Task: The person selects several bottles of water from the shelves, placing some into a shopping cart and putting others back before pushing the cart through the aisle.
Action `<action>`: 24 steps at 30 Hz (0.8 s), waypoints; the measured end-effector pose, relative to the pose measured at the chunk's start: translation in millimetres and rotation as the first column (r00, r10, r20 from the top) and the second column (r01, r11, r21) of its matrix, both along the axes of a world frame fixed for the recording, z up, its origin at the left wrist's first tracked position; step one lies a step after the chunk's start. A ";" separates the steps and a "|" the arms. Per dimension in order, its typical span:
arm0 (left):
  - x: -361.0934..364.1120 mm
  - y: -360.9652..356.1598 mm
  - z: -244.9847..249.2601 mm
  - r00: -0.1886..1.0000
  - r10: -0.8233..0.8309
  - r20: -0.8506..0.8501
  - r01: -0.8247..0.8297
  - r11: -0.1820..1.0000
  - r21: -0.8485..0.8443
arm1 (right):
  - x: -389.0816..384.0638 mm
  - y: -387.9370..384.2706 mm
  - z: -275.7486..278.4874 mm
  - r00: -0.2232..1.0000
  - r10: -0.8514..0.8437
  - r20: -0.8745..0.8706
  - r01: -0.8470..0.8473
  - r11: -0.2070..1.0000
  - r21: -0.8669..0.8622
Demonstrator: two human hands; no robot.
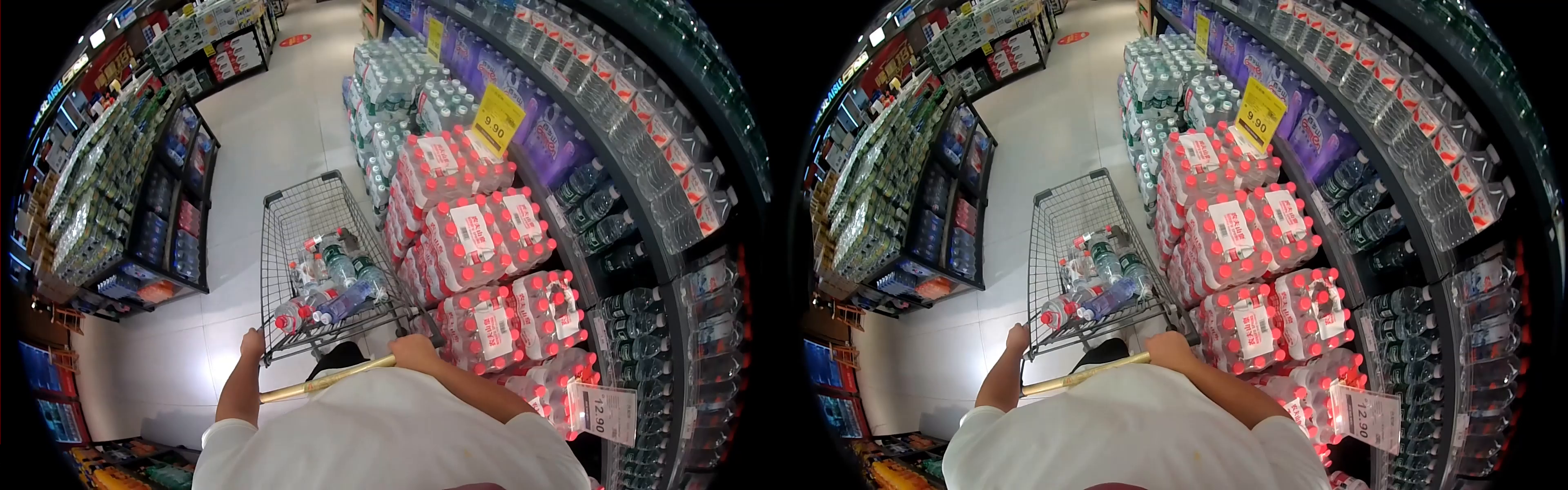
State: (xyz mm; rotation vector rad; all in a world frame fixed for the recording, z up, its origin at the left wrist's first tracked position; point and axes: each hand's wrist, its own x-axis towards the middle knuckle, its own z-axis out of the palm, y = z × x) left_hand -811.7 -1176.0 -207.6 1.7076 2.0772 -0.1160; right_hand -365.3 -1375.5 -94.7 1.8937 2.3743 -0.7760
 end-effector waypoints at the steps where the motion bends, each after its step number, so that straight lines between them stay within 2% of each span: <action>1: -0.1 6.0 -1.7 1.000 0.018 -0.023 -0.018 1.000 -0.002 | 1.2 7.8 -0.5 1.000 0.011 -0.005 -0.011 1.000 0.006; 6: -10.5 36.6 -16.2 0.997 0.070 -0.021 -0.070 0.997 -0.033 | 2.4 49.5 -5.2 1.000 0.024 0.007 -0.024 1.000 -0.017; 12: -16.8 96.2 -3.4 0.994 0.108 0.030 -0.108 0.994 -0.002 | -10.3 117.5 6.3 0.998 0.054 0.017 -0.054 0.999 -0.004; 17: -26.8 172.9 6.1 0.992 0.116 0.045 -0.117 0.993 0.007 | -27.5 182.1 -15.9 0.998 0.038 0.058 -0.041 0.998 0.050; 20: -33.6 222.5 11.7 0.992 0.116 0.054 -0.117 0.993 0.003 | -47.2 227.2 18.3 0.997 0.002 0.071 -0.005 0.999 0.041; 23: -46.9 277.6 -1.7 0.991 0.098 0.089 -0.099 0.995 0.009 | -57.2 274.0 21.1 0.993 -0.021 0.114 0.028 0.998 -0.058; 24: -47.9 293.2 -0.3 0.990 0.091 0.106 -0.092 0.996 0.006 | -57.7 288.3 18.9 0.991 -0.019 0.135 0.023 0.999 -0.024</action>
